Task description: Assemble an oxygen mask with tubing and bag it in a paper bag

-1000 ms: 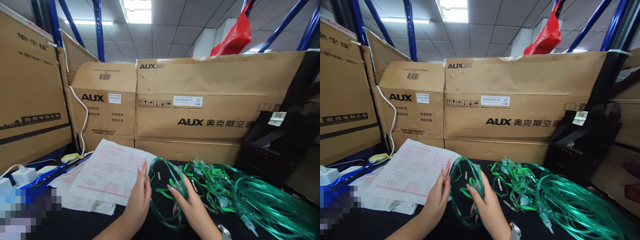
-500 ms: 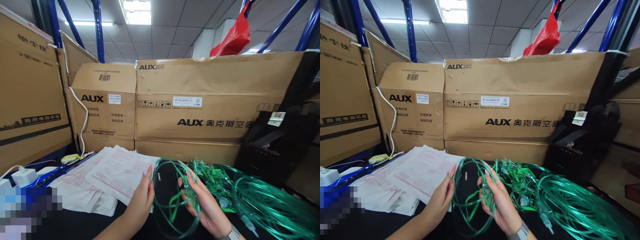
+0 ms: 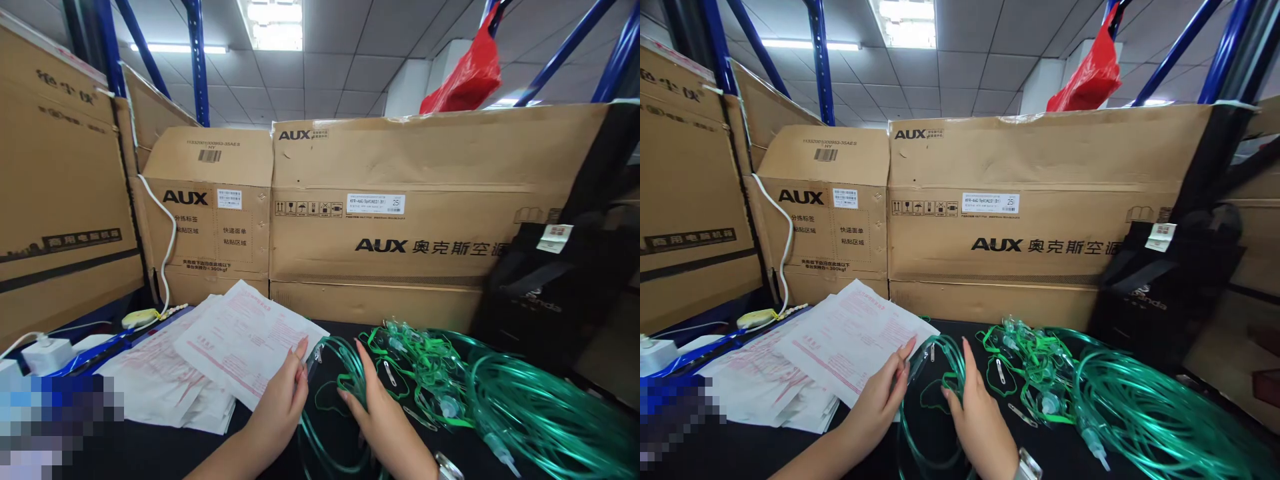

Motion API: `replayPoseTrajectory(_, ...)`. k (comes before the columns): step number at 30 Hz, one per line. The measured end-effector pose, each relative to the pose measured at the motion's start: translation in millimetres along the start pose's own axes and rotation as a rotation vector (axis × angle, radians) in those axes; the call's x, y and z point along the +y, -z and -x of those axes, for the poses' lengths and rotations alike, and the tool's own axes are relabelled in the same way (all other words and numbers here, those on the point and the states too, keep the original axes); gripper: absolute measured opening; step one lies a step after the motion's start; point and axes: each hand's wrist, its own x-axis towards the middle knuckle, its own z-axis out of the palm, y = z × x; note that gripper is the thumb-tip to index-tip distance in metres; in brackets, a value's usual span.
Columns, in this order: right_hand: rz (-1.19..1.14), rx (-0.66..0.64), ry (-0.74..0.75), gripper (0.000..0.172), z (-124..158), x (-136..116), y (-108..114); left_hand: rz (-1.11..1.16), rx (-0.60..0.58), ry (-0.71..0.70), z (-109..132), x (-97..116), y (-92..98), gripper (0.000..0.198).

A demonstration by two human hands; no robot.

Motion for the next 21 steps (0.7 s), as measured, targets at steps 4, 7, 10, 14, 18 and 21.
replayPoseTrajectory(4,0.235,0.078,0.063,0.062,-2.3,1.0,-4.0,-0.111,-0.123,0.042,-0.7,-11.8,-10.3,0.023)
replayPoseTrajectory(7,0.393,0.01,0.056,0.051,-3.9,-0.9,-4.5,-0.144,-0.146,0.08,0.7,-19.7,-17.5,0.029)
replayPoseTrajectory(10,0.478,-0.021,0.051,0.047,-3.9,-1.4,-3.3,-0.154,-0.133,0.1,3.2,-21.4,-19.9,0.044)
replayPoseTrajectory(14,0.461,-0.045,0.117,0.049,-3.5,1.6,-2.7,-0.222,-0.115,0.166,4.8,-18.4,-20.1,0.06)
replayPoseTrajectory(18,0.36,-0.056,0.138,0.05,-4.1,4.5,-3.3,-0.166,-0.078,0.234,1.0,-17.5,-20.9,0.053)
replayPoseTrajectory(21,0.217,-0.11,0.173,0.04,-3.8,2.8,-2.1,-0.084,-0.043,0.237,-1.8,-17.5,-20.1,0.054)
